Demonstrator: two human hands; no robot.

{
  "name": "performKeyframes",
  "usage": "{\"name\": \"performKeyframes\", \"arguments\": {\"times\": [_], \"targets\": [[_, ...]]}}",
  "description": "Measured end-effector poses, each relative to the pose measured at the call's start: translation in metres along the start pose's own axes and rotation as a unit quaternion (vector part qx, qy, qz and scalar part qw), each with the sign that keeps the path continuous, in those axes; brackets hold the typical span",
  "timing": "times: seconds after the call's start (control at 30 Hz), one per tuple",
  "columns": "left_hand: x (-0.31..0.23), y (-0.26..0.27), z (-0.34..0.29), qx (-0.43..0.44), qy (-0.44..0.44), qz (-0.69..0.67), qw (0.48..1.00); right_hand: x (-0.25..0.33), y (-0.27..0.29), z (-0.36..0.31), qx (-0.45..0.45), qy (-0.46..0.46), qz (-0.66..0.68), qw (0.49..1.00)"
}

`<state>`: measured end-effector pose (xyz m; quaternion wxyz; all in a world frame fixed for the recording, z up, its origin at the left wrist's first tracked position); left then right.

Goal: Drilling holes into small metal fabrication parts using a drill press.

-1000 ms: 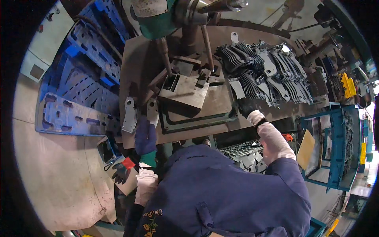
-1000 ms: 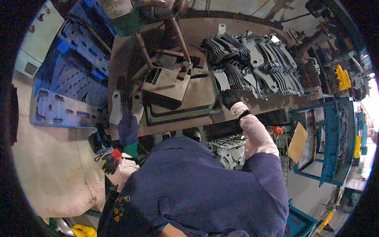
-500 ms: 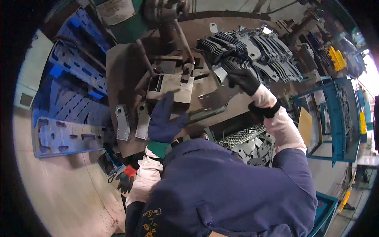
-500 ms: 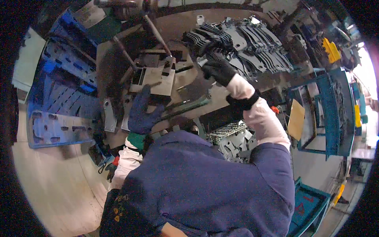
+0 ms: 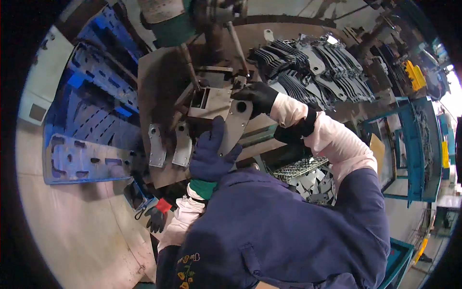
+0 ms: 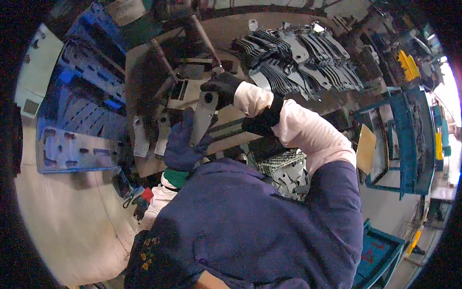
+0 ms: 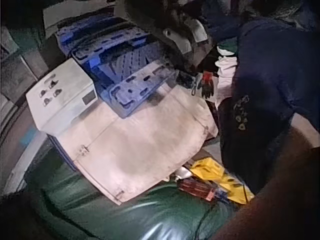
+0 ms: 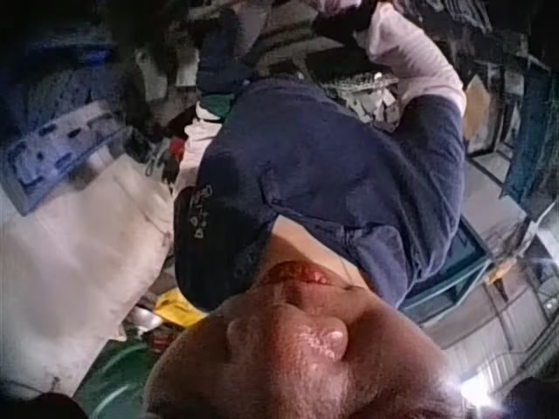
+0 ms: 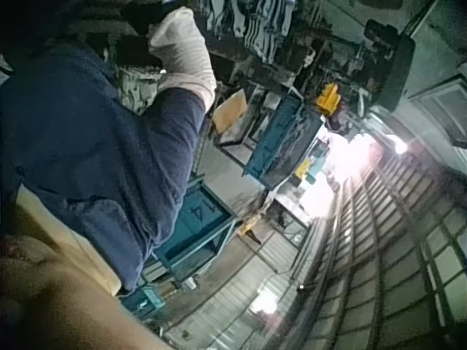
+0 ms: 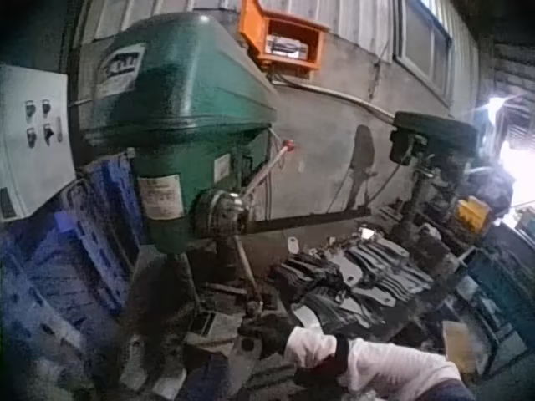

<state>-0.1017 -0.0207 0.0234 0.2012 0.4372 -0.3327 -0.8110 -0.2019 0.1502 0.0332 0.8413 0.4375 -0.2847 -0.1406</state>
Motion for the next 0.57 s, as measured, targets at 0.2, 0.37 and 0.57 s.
{"name": "performKeyframes", "arguments": {"times": [0.2, 0.37, 0.57], "targets": [[0.048, 0.006, -0.019, 0.004, 0.048, 0.025, 0.999, -0.028, 0.04, 0.027, 0.049, -0.456, 0.46, 0.76], [0.092, 0.007, -0.017, -0.012, 0.078, 0.024, 0.997, -0.011, 0.111, 0.067, 0.039, -0.299, 0.718, 0.627], [0.108, 0.01, -0.001, 0.021, 0.093, 0.036, 0.995, 0.064, 0.152, 0.107, 0.008, -0.343, 0.777, 0.528]]}}
Point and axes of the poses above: each hand's wrist, its own z-axis towards the middle knuckle, its own y-axis out of the back of the hand, x = y × z, the point moved 7 cm from there along z, towards the middle knuckle, and after that the axes turned 6 degrees about -y, right-handed, at the moved point
